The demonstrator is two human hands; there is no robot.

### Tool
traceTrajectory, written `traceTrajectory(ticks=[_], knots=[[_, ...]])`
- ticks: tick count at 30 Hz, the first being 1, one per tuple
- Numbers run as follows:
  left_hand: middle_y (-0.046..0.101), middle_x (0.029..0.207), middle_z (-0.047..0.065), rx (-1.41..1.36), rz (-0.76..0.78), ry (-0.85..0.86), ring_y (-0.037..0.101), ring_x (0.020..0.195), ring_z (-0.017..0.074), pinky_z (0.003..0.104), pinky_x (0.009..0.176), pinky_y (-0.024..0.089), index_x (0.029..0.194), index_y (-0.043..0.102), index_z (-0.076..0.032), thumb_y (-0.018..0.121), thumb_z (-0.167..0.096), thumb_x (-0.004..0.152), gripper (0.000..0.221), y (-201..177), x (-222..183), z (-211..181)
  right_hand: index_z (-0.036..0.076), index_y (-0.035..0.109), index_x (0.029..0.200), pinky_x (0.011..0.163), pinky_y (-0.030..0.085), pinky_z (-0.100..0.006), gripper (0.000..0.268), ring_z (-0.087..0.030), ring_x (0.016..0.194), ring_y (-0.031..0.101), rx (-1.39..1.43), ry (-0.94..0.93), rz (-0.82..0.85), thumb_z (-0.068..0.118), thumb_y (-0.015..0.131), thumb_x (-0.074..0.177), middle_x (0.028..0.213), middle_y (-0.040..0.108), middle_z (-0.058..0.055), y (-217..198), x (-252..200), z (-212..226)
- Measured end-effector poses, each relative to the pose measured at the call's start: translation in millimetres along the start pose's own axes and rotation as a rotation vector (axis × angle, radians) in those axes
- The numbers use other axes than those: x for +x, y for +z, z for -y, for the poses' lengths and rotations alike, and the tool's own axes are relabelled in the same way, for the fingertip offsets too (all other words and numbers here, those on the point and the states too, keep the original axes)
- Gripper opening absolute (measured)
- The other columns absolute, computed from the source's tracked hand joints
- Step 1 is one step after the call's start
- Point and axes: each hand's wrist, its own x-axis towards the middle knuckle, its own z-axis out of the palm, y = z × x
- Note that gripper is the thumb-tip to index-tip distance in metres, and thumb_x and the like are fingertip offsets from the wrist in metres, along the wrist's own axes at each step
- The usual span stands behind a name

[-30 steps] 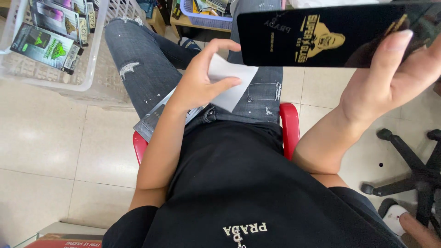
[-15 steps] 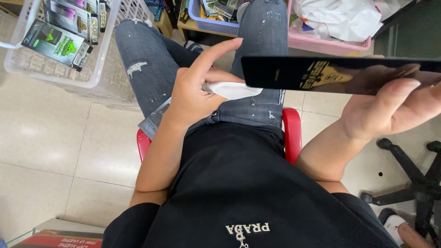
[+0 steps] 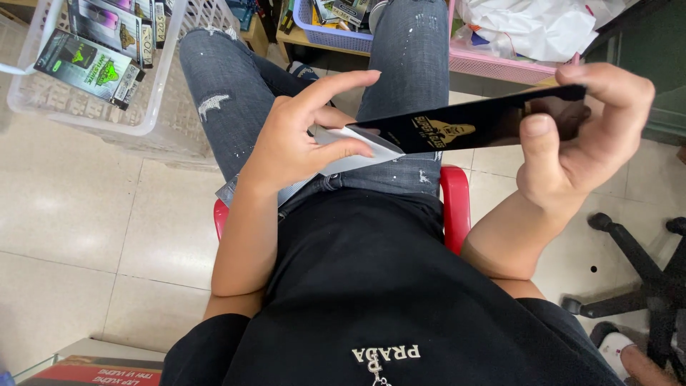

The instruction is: The person places a screen protector back into its retail box, folds and slides white paper packaging over it, and closes the box flaps.

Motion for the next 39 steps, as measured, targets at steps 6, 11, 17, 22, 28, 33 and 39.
traceTrajectory(ticks=[6,11,17,22,28,33,39], knots=[[0.082,0.095,0.007,-0.077,-0.095,-0.074,0.078,0.087,0.0082,0.022,0.081,0.058,0.144,0.06,-0.01,0.092,-0.014,0.086,0.066,6,6,12,-0.003,0.057,0.133,0.087,0.043,-0.021,0.037,-0.01,0.099,0.054,-0.185,0.113,-0.001,0.019,0.075,0.109,0.121,0.057,-0.007,3,7,1],[0.082,0.1,0.009,-0.175,-0.059,-0.039,0.078,0.094,0.0091,0.022,0.087,0.058,0.151,0.052,-0.008,0.091,-0.006,0.089,0.073,10,7,19,-0.004,0.059,0.131,0.086,0.043,-0.021,0.031,-0.011,0.095,0.056,-0.168,0.105,0.009,0.013,0.074,0.109,0.117,0.061,-0.006,6,12,5],[0.08,0.113,0.016,-0.299,-0.077,-0.024,0.079,0.105,0.016,0.026,0.094,0.065,0.151,0.048,-0.007,0.088,0.001,0.093,0.071,18,3,21,-0.003,0.058,0.131,0.081,0.043,-0.019,0.029,-0.01,0.087,0.056,-0.093,0.249,0.035,0.012,0.072,0.111,0.115,0.065,-0.005,23,25,19],[0.077,0.112,0.011,-0.32,-0.118,-0.055,0.078,0.104,0.0151,0.027,0.088,0.064,0.141,0.054,-0.007,0.088,-0.006,0.089,0.061,17,11,11,-0.003,0.061,0.133,0.084,0.041,-0.02,0.032,-0.009,0.092,0.053,-0.093,0.218,0.004,0.016,0.074,0.111,0.116,0.06,-0.004,20,23,8],[0.076,0.075,0.007,-0.006,-0.096,-0.119,0.068,0.063,0.0059,0.021,0.057,0.047,0.09,0.08,-0.003,0.087,-0.018,0.089,0.017,17,11,18,-0.001,0.06,0.134,0.092,0.042,-0.022,0.034,-0.011,0.101,0.053,-0.141,0.175,-0.015,0.02,0.072,0.11,0.123,0.061,-0.005,28,31,14],[0.077,0.077,0.006,-0.035,-0.135,-0.126,0.067,0.062,0.0044,0.02,0.055,0.046,0.091,0.081,-0.003,0.086,-0.017,0.087,0.016,17,11,12,0.0,0.057,0.136,0.09,0.041,-0.021,0.032,-0.01,0.1,0.051,-0.175,0.21,0.056,0.018,0.069,0.112,0.123,0.058,-0.004,31,39,14],[0.08,0.094,0.007,-0.17,-0.121,-0.144,0.075,0.082,0.003,0.02,0.071,0.058,0.113,0.076,-0.003,0.085,-0.012,0.093,0.024,22,11,28,-0.001,0.051,0.136,0.095,0.043,-0.023,0.023,-0.008,0.103,0.053,-0.094,0.274,0.193,0.005,0.061,0.116,0.12,0.056,-0.006,42,52,4]])
